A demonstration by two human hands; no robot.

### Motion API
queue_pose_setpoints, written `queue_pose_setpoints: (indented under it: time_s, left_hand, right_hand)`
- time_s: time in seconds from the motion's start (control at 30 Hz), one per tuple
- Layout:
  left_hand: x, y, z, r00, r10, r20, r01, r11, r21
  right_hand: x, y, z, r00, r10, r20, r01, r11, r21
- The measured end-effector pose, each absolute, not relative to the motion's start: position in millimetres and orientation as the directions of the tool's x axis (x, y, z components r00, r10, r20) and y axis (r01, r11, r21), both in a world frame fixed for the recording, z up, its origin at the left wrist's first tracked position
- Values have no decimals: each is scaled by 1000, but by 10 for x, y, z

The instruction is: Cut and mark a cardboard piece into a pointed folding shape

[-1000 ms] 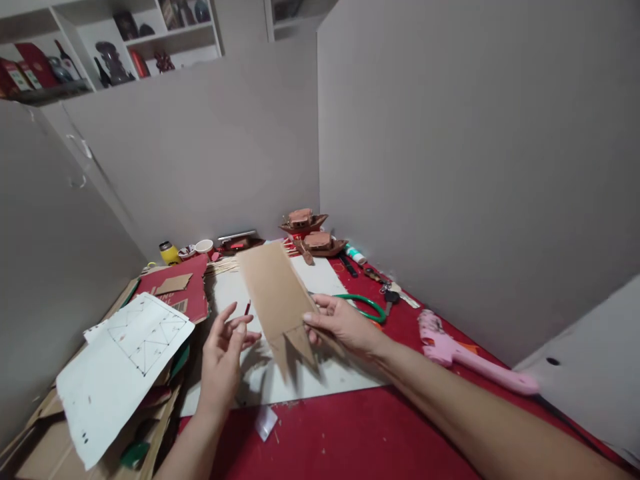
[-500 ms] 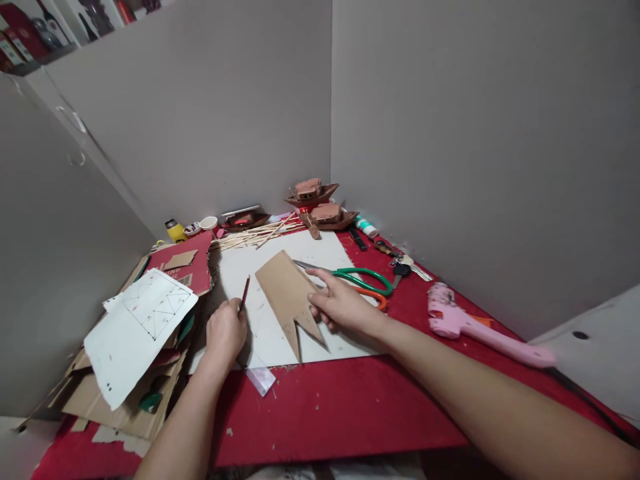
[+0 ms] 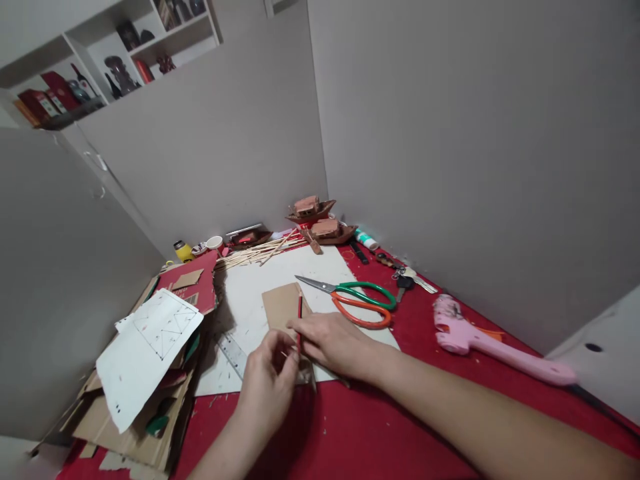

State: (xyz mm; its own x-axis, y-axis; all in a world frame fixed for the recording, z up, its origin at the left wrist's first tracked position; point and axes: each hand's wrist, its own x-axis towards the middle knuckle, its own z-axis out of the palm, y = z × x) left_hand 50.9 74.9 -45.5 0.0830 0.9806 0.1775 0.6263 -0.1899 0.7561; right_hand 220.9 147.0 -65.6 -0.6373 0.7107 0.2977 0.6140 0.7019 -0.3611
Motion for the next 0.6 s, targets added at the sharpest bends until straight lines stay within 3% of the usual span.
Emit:
queue_pose_setpoints:
  time_s: [0.1, 0.2, 0.3, 0.6]
  left_hand:
    - [354, 655, -459, 3, 993, 117, 689, -86, 719]
    - [44, 671, -554, -111, 964, 243, 908, -1, 420]
    - [-144, 721, -723, -142, 981, 130, 966, 109, 235]
    - [-238, 743, -833, 30, 997, 75, 947, -52, 318]
  right_hand:
    - [2247, 1518, -655, -510, 803, 307, 709, 595, -379]
    - [2283, 1576, -676, -416, 853, 317, 759, 517, -395]
    - [2252, 1580, -751, -458, 839, 294, 735, 543, -406]
    - [2222, 1549, -846, -593, 780, 199, 670, 615, -415]
